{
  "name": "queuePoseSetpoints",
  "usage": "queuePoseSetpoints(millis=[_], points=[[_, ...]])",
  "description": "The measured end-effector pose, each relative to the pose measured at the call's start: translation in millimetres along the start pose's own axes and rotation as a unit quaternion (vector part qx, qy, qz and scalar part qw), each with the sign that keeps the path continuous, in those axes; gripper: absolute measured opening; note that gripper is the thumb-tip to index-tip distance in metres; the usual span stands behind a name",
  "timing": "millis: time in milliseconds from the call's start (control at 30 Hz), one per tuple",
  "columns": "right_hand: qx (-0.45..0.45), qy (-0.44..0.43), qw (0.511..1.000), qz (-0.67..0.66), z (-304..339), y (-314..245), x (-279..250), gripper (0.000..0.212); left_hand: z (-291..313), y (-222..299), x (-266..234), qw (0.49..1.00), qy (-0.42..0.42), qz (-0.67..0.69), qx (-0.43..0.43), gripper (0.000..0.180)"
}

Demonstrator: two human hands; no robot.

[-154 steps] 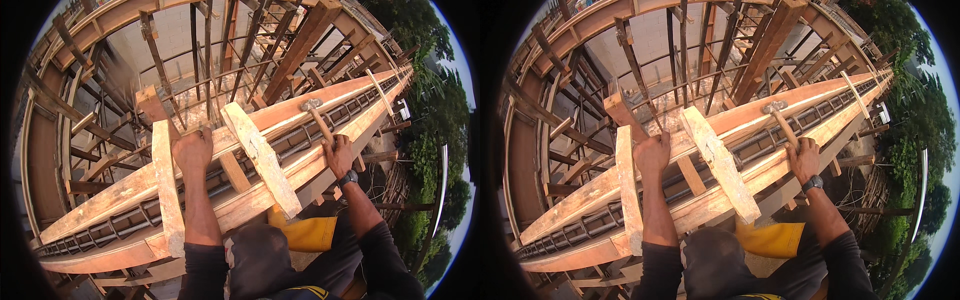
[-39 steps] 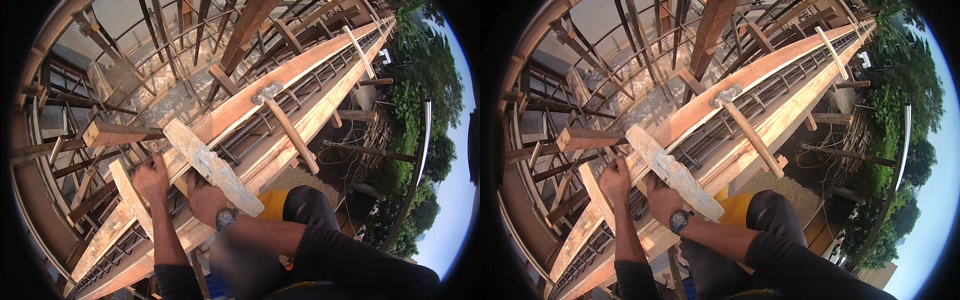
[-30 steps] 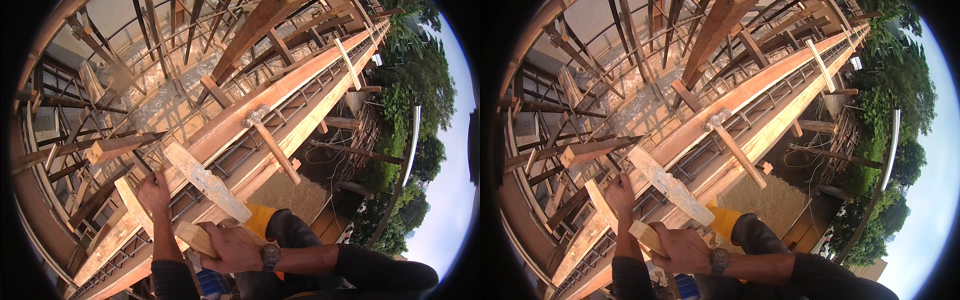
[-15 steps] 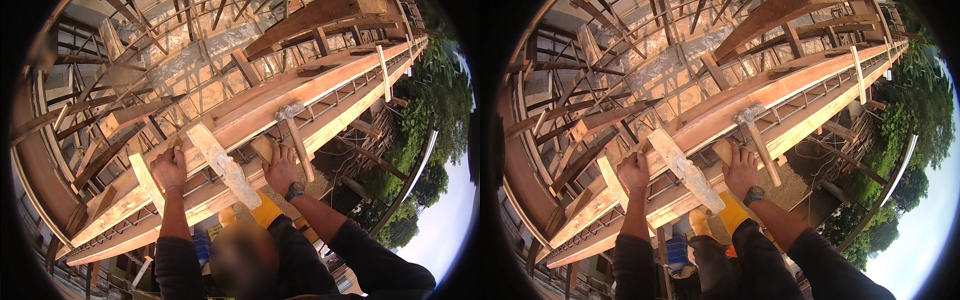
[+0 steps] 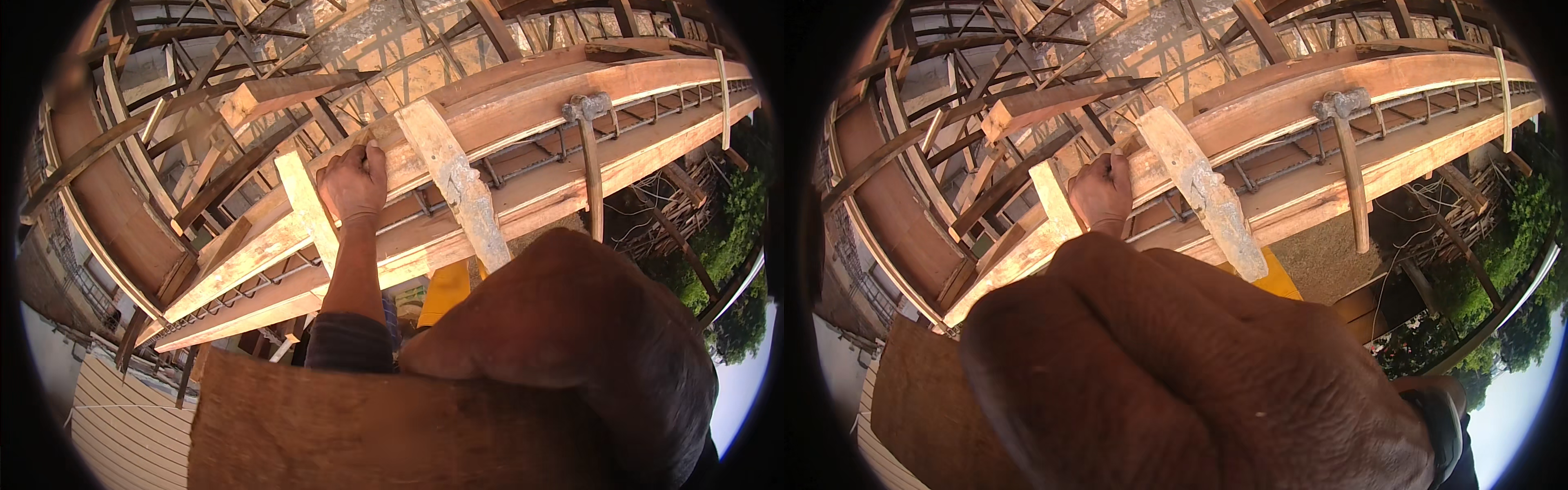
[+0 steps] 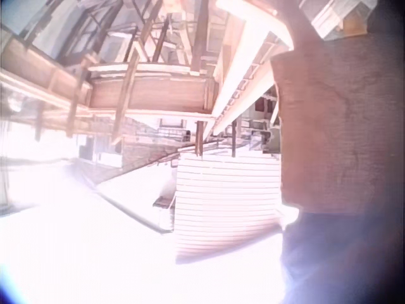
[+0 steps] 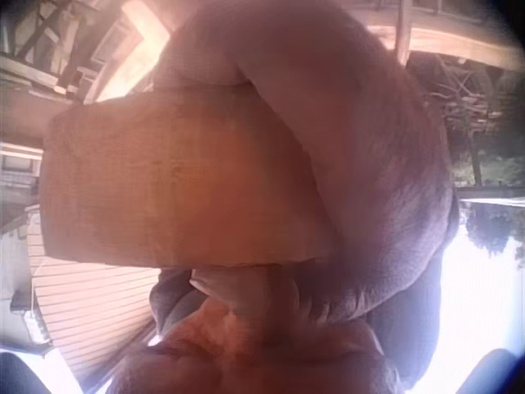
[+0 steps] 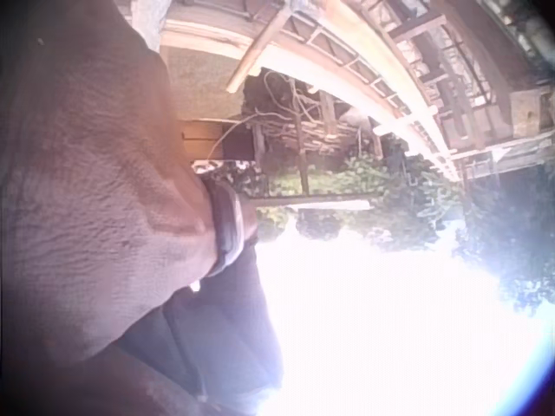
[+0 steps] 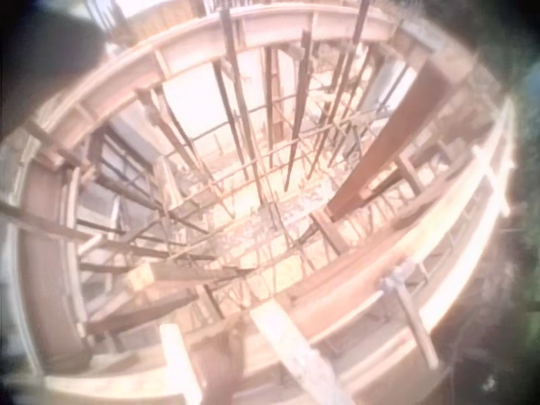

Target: The person assembles wooden concrete forms by hammering nails into boards and positioning wooden spacers around a rebar cage.

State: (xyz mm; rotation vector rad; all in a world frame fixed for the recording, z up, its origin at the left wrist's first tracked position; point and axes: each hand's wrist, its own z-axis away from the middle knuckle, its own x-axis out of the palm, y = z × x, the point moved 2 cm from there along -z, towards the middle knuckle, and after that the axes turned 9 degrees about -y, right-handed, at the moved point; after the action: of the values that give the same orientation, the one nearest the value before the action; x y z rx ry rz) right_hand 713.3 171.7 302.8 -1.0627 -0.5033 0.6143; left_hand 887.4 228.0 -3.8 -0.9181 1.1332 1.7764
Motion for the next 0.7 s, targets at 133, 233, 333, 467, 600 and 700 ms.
queuePoseSetpoints(millis=[133, 233, 333, 467, 600, 700], points=[[-0.074, -0.046, 0.991, 0.101, -16.4, 5.8, 20.8, 0.055, -1.5, 9.2, 2.0, 0.998, -0.056, -0.041, -0.008, 0.039], [-0.103, -0.048, 0.983, 0.142, -23.5, 9.4, 32.1, 0.053, 0.3, -1.1, 8.7, 0.999, -0.028, -0.022, 0.02, 0.039], [-0.115, -0.018, 0.976, 0.185, -27.0, 6.3, 28.9, 0.052, -4.2, 2.2, 7.3, 0.999, -0.036, 0.005, 0.013, 0.044], [-0.043, 0.11, 0.968, 0.221, -36.6, 70.2, -1.0, 0.05, 4.3, -10.1, -1.5, 0.998, -0.052, 0.012, -0.02, 0.038], [0.114, 0.273, 0.916, 0.271, -15.1, 187.4, -31.8, 0.052, 3.3, -6.4, 6.3, 0.999, -0.042, -0.017, 0.003, 0.036], [0.129, 0.331, 0.876, 0.327, 14.0, 228.3, -45.5, 0.057, 0.9, 1.2, 3.1, 1.0, -0.011, 0.016, 0.024, 0.04]])
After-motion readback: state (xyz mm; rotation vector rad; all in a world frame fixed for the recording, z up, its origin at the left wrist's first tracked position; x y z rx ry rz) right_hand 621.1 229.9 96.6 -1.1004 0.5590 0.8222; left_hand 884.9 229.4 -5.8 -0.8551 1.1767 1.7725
